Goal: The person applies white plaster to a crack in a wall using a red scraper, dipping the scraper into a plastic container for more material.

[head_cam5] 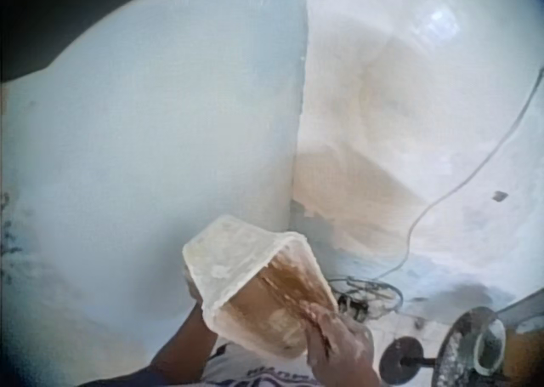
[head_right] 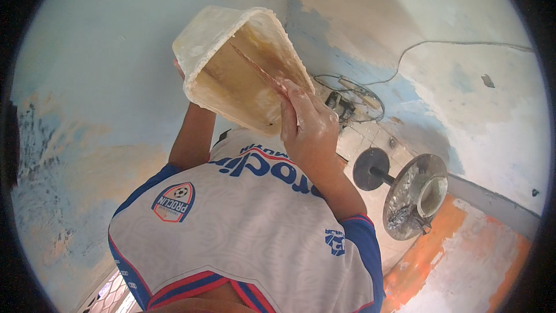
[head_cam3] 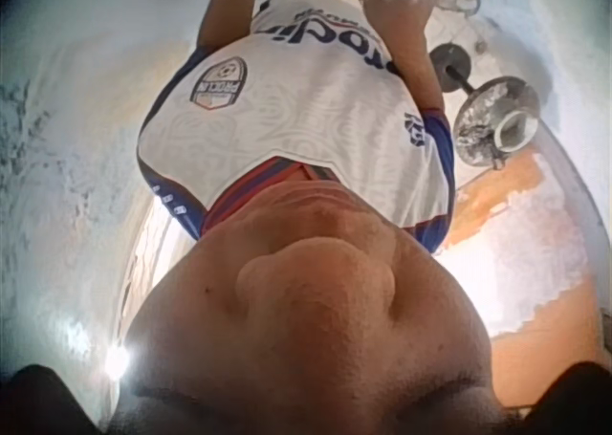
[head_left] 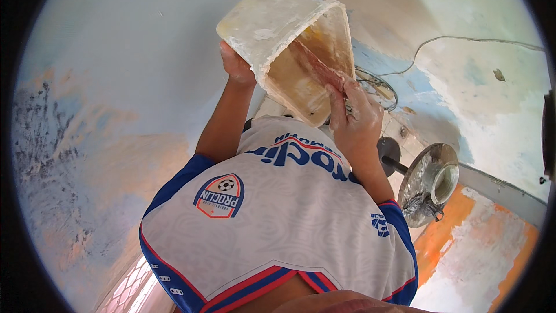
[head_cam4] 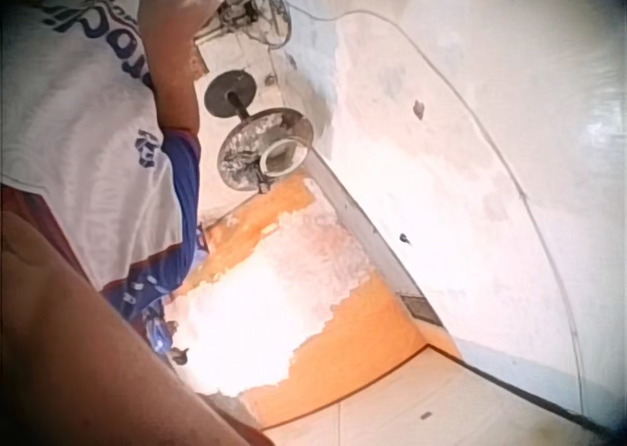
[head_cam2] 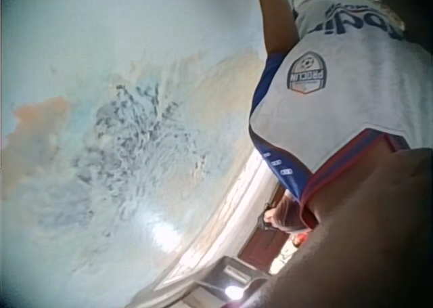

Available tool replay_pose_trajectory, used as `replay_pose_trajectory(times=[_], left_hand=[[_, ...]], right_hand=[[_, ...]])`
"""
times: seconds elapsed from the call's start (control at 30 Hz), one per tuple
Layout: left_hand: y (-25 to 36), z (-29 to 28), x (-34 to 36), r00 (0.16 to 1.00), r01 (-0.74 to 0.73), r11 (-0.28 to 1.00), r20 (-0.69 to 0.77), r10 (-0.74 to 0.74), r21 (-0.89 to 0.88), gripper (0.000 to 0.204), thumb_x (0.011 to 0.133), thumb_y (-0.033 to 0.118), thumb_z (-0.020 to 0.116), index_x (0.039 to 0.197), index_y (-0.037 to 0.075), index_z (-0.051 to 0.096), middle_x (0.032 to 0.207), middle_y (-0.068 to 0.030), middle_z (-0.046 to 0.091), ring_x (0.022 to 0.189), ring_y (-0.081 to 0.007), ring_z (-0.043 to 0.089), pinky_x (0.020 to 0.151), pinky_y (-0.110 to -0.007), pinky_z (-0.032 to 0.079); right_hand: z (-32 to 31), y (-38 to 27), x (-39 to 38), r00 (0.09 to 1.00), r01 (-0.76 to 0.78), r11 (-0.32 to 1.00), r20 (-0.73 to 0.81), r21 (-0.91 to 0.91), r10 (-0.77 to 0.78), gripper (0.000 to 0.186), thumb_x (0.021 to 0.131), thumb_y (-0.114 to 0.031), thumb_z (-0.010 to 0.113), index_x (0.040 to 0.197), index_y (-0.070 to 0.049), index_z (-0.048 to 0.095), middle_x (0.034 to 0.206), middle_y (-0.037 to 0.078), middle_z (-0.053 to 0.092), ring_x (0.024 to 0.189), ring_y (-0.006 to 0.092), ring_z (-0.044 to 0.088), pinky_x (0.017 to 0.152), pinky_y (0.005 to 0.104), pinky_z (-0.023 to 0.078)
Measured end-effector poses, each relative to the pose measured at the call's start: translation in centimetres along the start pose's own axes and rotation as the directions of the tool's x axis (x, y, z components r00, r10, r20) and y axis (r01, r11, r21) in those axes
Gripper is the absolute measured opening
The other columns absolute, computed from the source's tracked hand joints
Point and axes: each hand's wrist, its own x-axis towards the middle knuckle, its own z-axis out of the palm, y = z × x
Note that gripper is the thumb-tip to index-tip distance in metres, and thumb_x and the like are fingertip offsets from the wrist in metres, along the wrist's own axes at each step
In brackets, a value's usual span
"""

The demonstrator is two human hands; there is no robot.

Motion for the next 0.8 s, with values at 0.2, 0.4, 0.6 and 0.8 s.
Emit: replay_pose_trajectory(times=[0.2, 0.4, 0.6, 0.8], left_hand=[[0.3, 0.4, 0.5, 0.999, 0.005, 1.000, 0.032, -0.006, 0.019, 0.086, 0.098, 0.071, 0.044, 0.148, 0.002, 0.046, 0.140, -0.0150, 0.059, 0.125, -0.0267, 0.060, 0.104, -0.043, 0.051], [-0.4, -0.4, 0.2, 0.998, 0.041, 0.994, 0.041, -0.037, -0.103, 0.087, 0.096, 0.073, 0.045, 0.150, 0.006, 0.045, 0.144, -0.0142, 0.056, 0.129, -0.0280, 0.057, 0.106, -0.045, 0.050], [0.2, 0.2, -0.4, 0.970, 0.186, 0.911, -0.081, -0.231, -0.367, 0.087, 0.095, 0.075, 0.043, 0.153, 0.010, 0.042, 0.149, -0.0137, 0.051, 0.134, -0.0296, 0.053, 0.108, -0.046, 0.048], [0.0, -0.9, -1.2, 0.974, 0.120, 0.964, -0.160, -0.161, -0.238, 0.085, 0.097, 0.074, 0.038, 0.153, 0.010, 0.042, 0.149, -0.0134, 0.051, 0.134, -0.0295, 0.053, 0.110, -0.046, 0.046]], right_hand=[[0.4, -0.2, -0.5, 0.985, -0.145, 0.987, 0.101, 0.071, 0.137, 0.021, 0.091, -0.001, 0.071, 0.111, 0.005, 0.071, 0.089, 0.019, 0.076, 0.076, 0.0268, 0.075, 0.073, 0.0314, 0.056], [0.9, -0.4, -1.0, 0.921, -0.374, 0.883, 0.220, 0.283, 0.320, 0.024, 0.092, -0.005, 0.072, 0.114, 0.004, 0.067, 0.091, 0.019, 0.074, 0.079, 0.0273, 0.077, 0.068, 0.0326, 0.058], [0.9, -0.9, -1.4, 0.895, -0.437, 0.683, 0.210, 0.585, 0.393, 0.028, 0.094, -0.001, 0.070, 0.120, 0.006, 0.064, 0.099, 0.014, 0.077, 0.086, 0.0157, 0.075, 0.079, 0.0271, 0.058], [0.2, -1.5, -1.7, 0.850, -0.496, 0.490, 0.285, 0.716, 0.444, 0.034, 0.096, 0.005, 0.066, 0.129, 0.006, 0.057, 0.118, 0.016, 0.072, 0.105, 0.0156, 0.068, 0.094, 0.0284, 0.052]])
